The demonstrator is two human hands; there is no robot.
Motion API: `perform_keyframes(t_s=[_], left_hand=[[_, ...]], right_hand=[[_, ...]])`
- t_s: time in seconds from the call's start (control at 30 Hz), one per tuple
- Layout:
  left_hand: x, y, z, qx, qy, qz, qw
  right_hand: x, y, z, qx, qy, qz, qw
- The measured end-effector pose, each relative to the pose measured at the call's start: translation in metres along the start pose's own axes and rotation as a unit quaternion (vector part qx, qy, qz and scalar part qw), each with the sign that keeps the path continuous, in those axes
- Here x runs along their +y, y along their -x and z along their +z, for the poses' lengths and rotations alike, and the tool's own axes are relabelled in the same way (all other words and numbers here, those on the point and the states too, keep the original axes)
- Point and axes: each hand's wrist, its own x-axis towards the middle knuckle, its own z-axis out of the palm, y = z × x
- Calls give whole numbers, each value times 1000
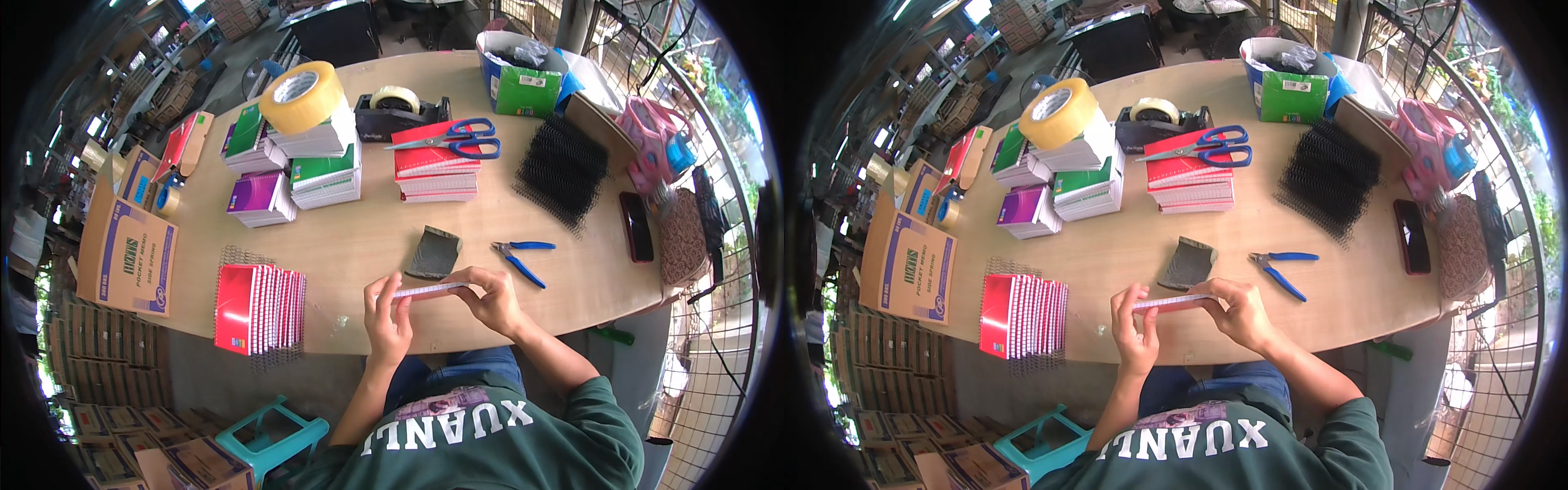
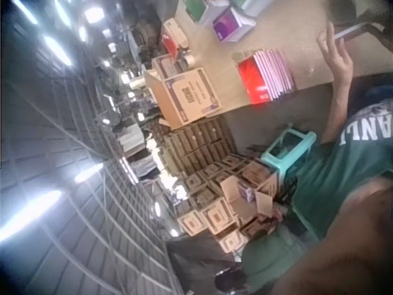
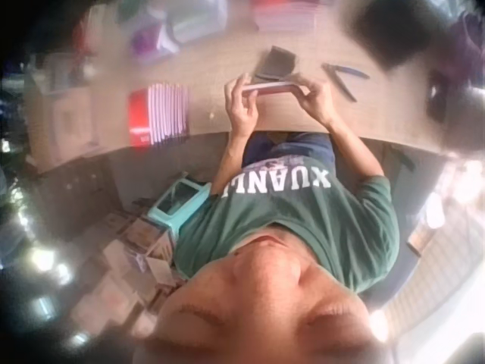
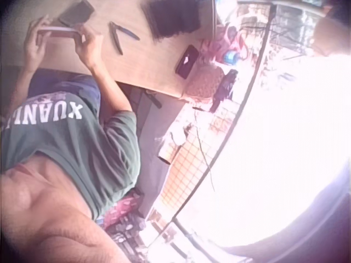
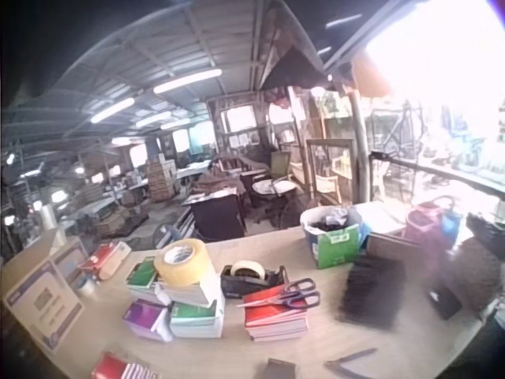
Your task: The person binds small notebooks by hand, manually threading a spiral coil through the pre-punched holes of each notebook and using shears to trim the excess coil.
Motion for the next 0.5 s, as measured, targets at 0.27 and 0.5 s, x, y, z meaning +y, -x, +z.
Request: perform_keyframes(t_s=[0.27, 0.5], left_hand=[[-1, 14, 6, -60, 2, -23, 998], [1, 12, 19, -31, 19, -40, 999]], right_hand=[[42, -22, -58, 130, 215, -63, 966], [104, -65, -123, 111, 570, -21, 814]])
